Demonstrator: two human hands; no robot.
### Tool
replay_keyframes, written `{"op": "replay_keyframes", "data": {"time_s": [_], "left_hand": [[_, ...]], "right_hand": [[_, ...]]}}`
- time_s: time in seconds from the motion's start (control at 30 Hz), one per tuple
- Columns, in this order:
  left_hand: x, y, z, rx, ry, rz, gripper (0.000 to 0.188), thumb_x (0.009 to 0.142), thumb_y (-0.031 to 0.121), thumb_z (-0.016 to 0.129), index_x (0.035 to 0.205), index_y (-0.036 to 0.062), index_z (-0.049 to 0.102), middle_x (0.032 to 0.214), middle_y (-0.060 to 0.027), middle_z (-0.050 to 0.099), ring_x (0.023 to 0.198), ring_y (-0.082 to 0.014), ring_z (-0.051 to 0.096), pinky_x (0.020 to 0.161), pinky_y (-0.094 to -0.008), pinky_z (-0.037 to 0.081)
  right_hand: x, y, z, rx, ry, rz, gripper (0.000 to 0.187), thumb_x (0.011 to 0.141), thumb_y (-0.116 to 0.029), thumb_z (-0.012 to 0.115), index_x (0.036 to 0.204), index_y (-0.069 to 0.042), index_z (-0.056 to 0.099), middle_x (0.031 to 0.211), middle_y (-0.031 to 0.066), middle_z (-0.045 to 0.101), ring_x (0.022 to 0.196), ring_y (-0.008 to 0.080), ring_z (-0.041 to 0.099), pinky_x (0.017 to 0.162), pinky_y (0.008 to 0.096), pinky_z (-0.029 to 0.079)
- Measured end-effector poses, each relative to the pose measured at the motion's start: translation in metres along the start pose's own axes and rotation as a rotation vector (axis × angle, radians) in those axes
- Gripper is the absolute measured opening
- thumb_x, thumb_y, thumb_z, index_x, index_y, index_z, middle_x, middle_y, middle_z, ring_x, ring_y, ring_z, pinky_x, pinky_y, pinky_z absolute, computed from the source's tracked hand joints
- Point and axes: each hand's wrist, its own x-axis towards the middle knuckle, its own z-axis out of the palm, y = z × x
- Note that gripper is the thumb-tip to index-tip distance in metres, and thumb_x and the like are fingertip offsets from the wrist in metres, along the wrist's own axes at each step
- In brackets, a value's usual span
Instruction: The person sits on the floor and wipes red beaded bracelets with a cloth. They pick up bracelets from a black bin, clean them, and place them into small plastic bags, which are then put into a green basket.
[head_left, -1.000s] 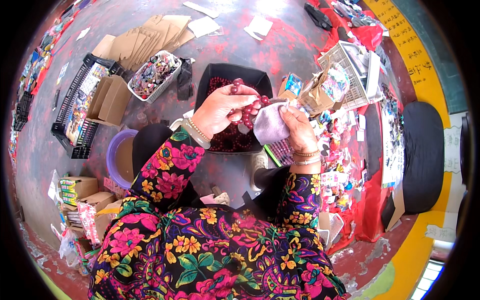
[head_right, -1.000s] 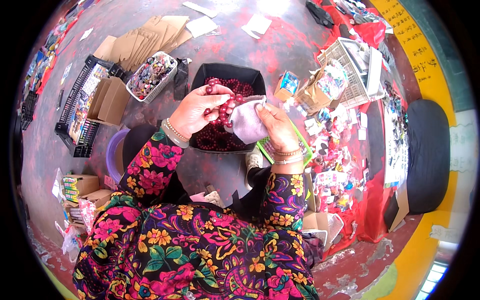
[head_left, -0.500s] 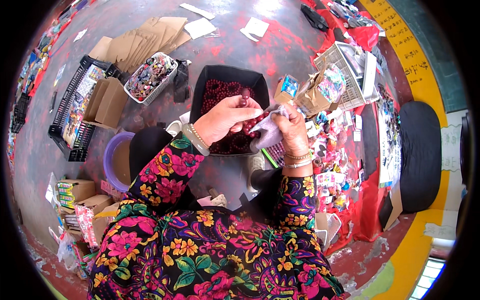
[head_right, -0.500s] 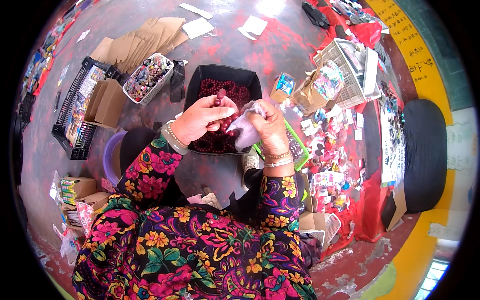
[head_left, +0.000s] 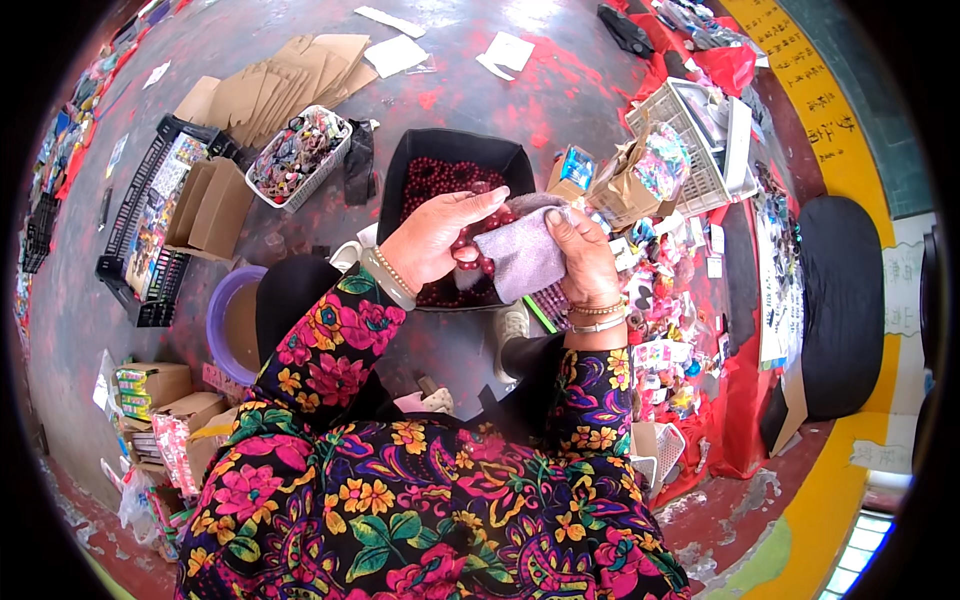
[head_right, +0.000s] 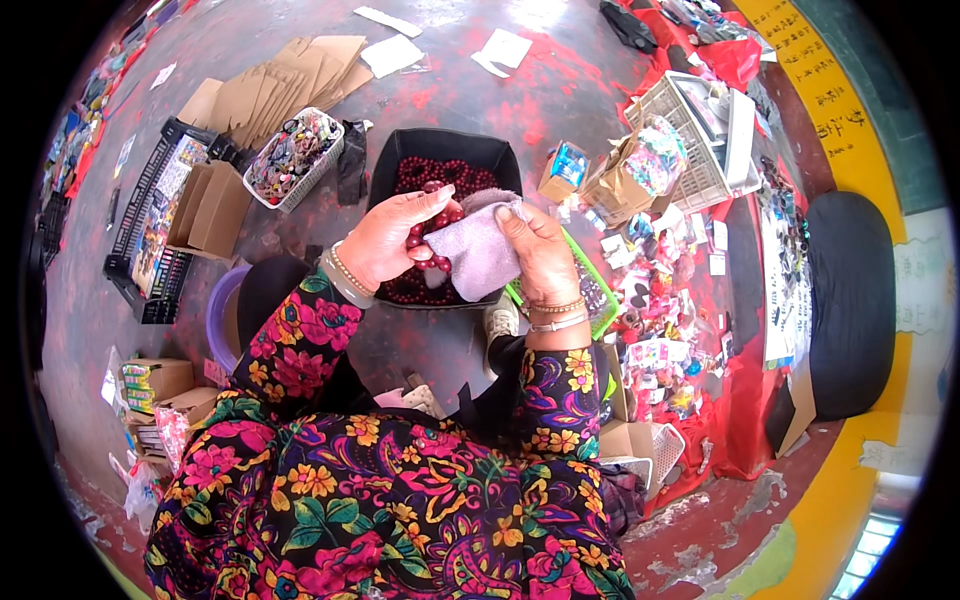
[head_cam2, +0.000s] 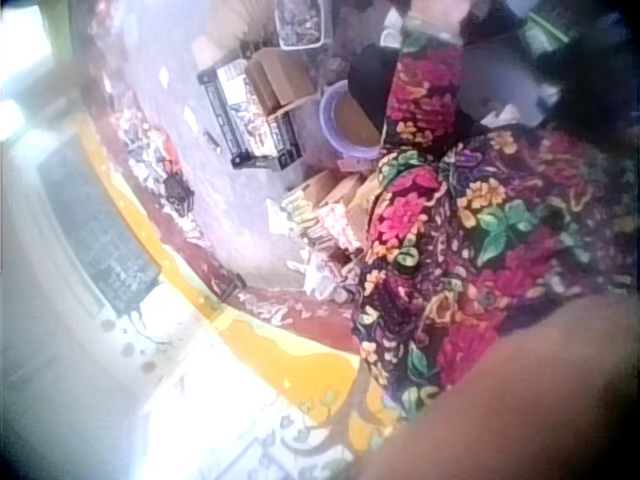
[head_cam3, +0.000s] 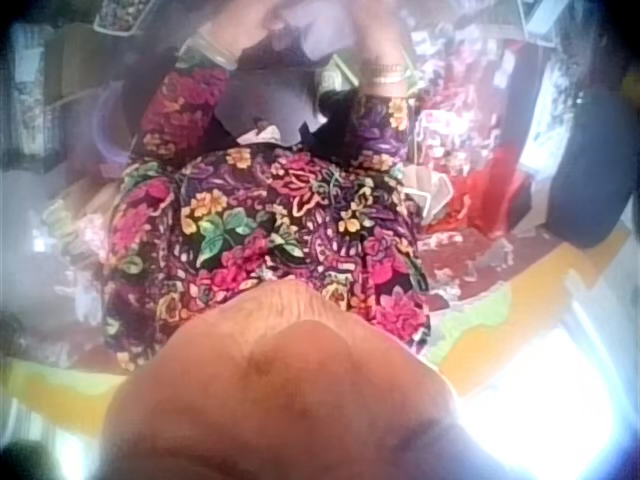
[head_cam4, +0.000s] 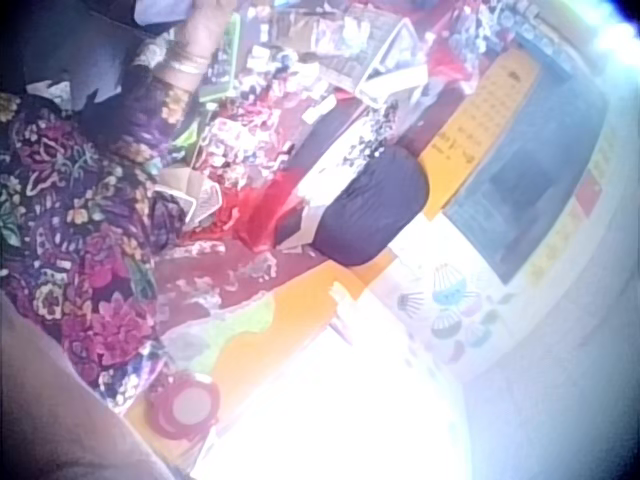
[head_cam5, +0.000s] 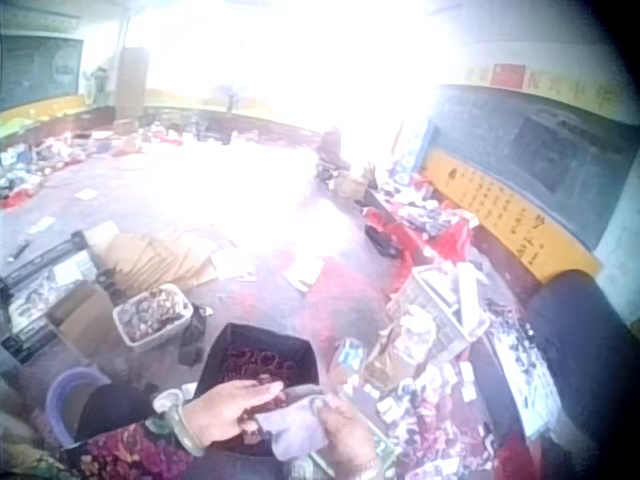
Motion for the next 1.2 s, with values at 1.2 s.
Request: {"op": "replay_keyframes", "data": {"time_s": [1.2], "left_hand": [[-0.003,-0.001,0.002,0.272,0.01,0.032,0.013,0.085,0.016,0.059,0.09,0.0047,0.064,0.072,0.0023,0.058,0.055,-0.0032,0.049,0.041,-0.0172,0.033]], "right_hand": [[0.001,0.006,0.003,-0.066,0.074,-0.097,0.02,0.089,-0.021,0.054,0.089,-0.003,0.064,0.079,0.0019,0.063,0.072,0.0089,0.057,0.069,0.0235,0.046]]}}
